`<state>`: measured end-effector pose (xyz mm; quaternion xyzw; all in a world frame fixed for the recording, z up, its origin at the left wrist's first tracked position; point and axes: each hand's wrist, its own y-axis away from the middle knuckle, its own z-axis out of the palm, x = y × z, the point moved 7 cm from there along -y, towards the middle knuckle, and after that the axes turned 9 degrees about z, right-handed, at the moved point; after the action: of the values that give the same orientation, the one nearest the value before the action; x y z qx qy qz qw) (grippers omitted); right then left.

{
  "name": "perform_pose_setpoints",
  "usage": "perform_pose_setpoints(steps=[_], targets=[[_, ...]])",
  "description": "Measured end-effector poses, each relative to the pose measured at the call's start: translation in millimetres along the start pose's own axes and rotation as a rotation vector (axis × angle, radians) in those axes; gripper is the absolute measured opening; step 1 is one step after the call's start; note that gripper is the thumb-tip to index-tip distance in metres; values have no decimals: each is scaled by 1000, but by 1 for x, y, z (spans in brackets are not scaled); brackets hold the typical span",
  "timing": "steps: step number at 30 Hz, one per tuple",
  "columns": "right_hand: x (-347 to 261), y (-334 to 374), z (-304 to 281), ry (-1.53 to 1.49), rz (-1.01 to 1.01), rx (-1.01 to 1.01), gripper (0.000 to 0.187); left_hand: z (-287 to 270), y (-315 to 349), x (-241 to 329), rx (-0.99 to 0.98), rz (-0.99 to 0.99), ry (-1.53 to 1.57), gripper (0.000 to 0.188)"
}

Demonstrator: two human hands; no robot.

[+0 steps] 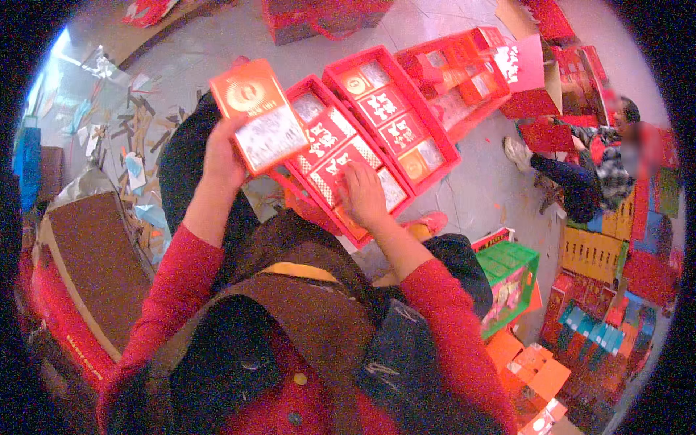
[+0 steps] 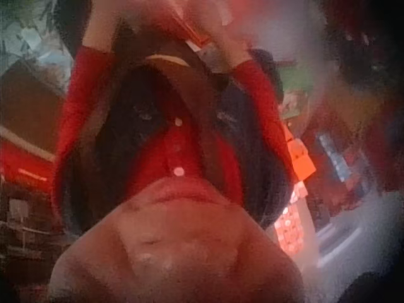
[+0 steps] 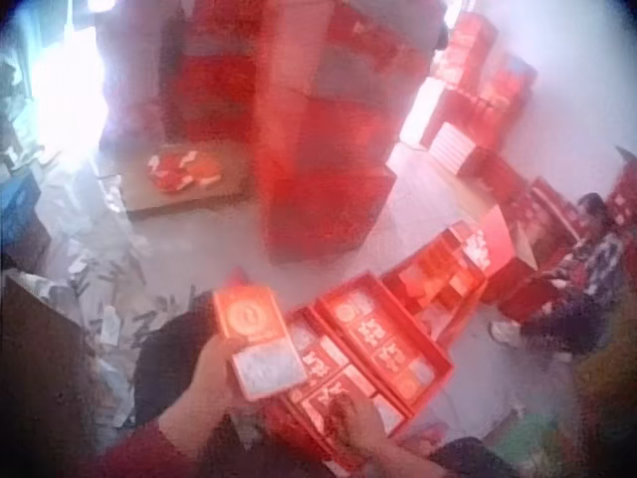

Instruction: The person assembles red cardboard boxes by folding flaps and inserting smaller orange packages into them. The person places the filled boxes into larger red trays and continues the process with additional boxes.

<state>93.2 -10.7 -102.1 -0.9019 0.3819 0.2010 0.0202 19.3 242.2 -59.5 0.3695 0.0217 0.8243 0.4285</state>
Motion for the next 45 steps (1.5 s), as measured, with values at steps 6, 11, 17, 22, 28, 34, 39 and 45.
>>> perform_pose_setpoints(steps=[6,11,17,22,28,34,39,45], targets=[[-57,-125,12,249,-237,-162,54,-1,-65,37,-54,175,-192,33],[-38,-135,39,387,-156,-419,61,8,-55,28,100,191,-628,56],[-13,-128,21,-977,348,-211,55,-6,-60,10,142,138,-468,53],[-70,-119,4,-1974,493,-255,47,10,-40,-9,41,6,-192,56],[-1,-171,-44,-1588,354,-385,39,-18,-54,7,55,114,-397,44],[33,-233,5,-590,187,-121,39,-71,-49,-82,53,-109,-729,32],[-11,-225,13,-210,80,48,42,-93,-53,-89,130,6,-872,42],[-33,-198,28,7,159,49,50,-93,-45,-81,230,-30,-1176,44]])
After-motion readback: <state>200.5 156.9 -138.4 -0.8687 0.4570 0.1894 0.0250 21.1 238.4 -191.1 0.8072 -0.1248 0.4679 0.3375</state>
